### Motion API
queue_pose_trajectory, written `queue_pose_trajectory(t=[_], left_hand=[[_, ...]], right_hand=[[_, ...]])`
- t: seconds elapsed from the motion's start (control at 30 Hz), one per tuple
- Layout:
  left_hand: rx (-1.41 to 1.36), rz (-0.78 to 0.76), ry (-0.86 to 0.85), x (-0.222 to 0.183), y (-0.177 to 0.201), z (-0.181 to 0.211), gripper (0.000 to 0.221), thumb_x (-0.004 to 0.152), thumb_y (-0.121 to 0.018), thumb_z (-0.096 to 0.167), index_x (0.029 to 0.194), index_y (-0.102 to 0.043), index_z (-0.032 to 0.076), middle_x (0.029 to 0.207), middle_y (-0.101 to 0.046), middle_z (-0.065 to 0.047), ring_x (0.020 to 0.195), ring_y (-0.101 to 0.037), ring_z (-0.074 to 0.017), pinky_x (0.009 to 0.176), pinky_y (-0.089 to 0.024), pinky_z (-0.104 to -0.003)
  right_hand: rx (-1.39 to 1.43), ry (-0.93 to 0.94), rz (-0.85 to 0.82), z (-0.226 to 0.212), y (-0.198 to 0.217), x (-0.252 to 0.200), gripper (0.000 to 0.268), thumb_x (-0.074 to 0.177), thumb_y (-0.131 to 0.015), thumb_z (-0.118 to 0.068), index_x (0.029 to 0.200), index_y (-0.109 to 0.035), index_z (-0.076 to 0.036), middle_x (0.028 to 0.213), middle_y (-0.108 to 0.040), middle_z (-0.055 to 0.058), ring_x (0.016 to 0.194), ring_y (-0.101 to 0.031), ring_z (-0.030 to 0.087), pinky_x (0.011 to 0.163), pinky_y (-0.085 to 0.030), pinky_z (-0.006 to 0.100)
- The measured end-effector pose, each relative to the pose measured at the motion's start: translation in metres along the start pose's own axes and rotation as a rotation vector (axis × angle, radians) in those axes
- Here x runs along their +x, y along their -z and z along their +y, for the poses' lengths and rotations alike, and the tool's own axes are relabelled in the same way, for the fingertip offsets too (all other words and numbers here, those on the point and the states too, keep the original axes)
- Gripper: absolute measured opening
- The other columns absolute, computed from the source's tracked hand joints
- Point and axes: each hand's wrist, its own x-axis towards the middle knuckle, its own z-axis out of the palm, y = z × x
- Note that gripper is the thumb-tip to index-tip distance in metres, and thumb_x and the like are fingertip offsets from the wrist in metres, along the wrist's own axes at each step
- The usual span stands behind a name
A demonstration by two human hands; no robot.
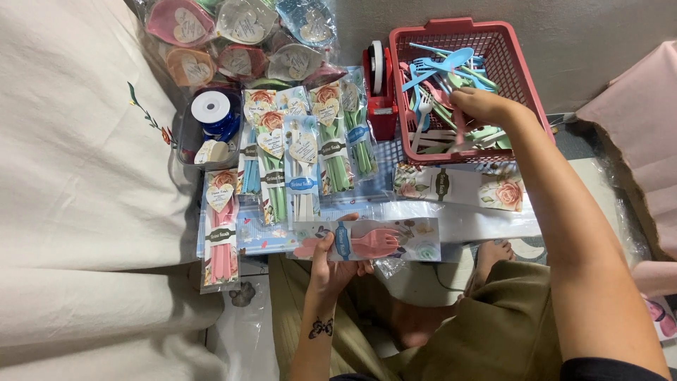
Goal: The person packages plastic forks and spoons into decorative plastic sleeves. The person picks up a spoon and a fork, places them into a floral-patterned sleeve, and then adds a small paper label to the package.
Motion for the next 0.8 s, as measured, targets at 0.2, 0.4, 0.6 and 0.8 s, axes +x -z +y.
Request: queue_pose_trajectory(t=[0.2,0.4,0.6,0.8], left_hand=[[-0.006,-0.008,0.011,0.0,0.0,0.002,0.055,0.083,-0.028,0.04,0.124,-0.026,0.004,0.081,-0.059,-0.027,0.056,-0.062,-0.0316,0.042,-0.051,-0.027],[-0.001,0.012,0.011,-0.001,0.002,0.002,0.054,0.082,-0.028,0.039,0.124,-0.027,0.005,0.079,-0.059,-0.026,0.056,-0.062,-0.0318,0.043,-0.052,-0.028],[-0.029,-0.004,0.055,0.001,-0.001,0.001,0.056,0.081,-0.029,0.041,0.125,-0.026,0.007,0.077,-0.058,-0.027,0.056,-0.062,-0.0341,0.045,-0.053,-0.03],[-0.013,-0.031,0.015,0.001,-0.001,-0.009,0.053,0.082,-0.027,0.039,0.124,-0.027,0.006,0.076,-0.058,-0.027,0.057,-0.062,-0.0326,0.046,-0.052,-0.028]], right_hand=[[0.202,0.065,-0.126,-0.05,-0.015,-0.067,0.035,0.089,-0.031,-0.019,0.113,-0.029,0.006,0.082,-0.048,0.021,0.072,-0.057,0.034,0.068,-0.047,0.049],[0.53,0.146,-0.237,-0.031,-0.011,-0.076,0.014,0.093,-0.036,-0.016,0.08,-0.034,-0.009,0.065,-0.032,0.001,0.054,-0.042,0.015,0.054,-0.043,0.027],[0.329,0.123,-0.147,-0.029,-0.009,-0.116,0.015,0.094,-0.036,-0.015,0.092,-0.037,0.0,0.075,-0.039,0.006,0.069,-0.048,0.017,0.064,-0.043,0.034],[-0.246,0.236,-0.026,-0.022,-0.002,-0.121,0.036,0.093,-0.043,-0.025,0.082,-0.052,0.008,0.066,-0.05,0.021,0.065,-0.049,0.027,0.057,-0.039,0.041]])
